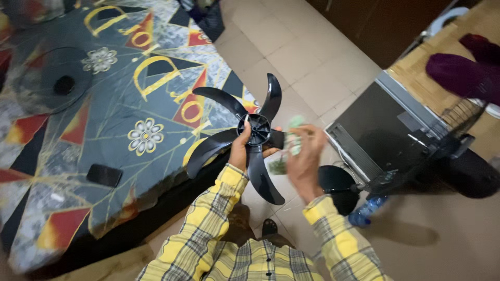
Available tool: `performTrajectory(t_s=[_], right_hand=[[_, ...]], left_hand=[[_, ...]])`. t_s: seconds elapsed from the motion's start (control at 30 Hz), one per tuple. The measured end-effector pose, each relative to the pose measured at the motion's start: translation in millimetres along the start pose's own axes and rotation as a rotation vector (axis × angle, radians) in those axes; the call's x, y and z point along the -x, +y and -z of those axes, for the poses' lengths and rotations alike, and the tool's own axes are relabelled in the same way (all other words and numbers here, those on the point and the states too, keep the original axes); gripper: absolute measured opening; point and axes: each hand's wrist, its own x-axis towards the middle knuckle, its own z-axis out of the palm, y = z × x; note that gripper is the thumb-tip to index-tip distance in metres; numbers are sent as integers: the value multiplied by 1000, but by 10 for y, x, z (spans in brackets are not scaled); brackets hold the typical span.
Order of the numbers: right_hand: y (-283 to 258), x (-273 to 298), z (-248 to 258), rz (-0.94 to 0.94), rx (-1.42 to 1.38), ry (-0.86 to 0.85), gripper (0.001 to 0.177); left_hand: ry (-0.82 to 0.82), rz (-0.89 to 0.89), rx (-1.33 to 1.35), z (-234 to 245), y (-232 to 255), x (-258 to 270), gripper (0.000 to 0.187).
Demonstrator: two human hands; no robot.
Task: The person holds a detached fan blade assembly and wipes it with a green and white checkered cloth. They rotate the fan blade to clean different sections, including the blades and the central hub, while standing in a bedroom.
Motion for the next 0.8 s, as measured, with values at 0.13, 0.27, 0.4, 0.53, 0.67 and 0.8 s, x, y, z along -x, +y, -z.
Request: performTrajectory(t_s=[0.13,0.27,0.4,0.53,0.67,0.8], right_hand=[[140,-111,19,204,178,32,30],[193,-404,109,-52,29,-111,20],[223,-614,-10,-262,-208,-387,32],[244,-559,-262,-612,-624,-96,30],[252,-613,-651,-491,-787,145,30],[123,-687,-750,-266,-176,129,25]], left_hand=[[-101,112,102,58,160,-249,68],[-207,148,-65,257,670,-418,66],[-324,220,-2,469,1129,-768,63],[-665,161,80,682,1211,-1097,74],[-599,276,354,902,870,-1519,57],[-606,101,294,918,540,-1982,59]])
